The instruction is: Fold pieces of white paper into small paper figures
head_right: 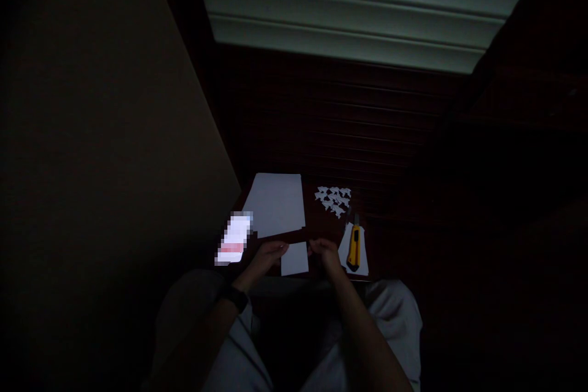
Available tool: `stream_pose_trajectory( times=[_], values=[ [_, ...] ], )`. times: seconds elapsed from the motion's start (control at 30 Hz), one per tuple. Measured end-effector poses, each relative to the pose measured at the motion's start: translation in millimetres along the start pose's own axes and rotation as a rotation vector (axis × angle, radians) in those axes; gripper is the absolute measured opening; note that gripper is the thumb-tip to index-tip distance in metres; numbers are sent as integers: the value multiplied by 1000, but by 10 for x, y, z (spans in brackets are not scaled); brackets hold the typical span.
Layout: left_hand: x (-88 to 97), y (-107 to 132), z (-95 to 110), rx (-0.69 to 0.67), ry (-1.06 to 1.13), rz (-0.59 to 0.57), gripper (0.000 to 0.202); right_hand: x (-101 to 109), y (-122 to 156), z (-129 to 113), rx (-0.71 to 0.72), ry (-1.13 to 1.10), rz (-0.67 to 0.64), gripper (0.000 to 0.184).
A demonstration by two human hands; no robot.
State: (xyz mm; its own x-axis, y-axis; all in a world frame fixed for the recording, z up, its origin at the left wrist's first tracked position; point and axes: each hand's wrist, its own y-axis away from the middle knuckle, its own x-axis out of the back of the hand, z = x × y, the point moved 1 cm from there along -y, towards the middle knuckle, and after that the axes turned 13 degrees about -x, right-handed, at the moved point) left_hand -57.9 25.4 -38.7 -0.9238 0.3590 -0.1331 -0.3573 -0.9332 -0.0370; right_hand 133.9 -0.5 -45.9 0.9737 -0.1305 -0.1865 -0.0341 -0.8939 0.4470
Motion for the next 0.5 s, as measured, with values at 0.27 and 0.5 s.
stream_pose_trajectory(
  times=[0.27,0.5],
  values=[
    [11,47,151,-60,281,154,44,-103,102,-103,60,93,-14,39],
    [-36,56,231,-76,243,95,45,-93,89,-76,24,239,-30,53]
  ],
)
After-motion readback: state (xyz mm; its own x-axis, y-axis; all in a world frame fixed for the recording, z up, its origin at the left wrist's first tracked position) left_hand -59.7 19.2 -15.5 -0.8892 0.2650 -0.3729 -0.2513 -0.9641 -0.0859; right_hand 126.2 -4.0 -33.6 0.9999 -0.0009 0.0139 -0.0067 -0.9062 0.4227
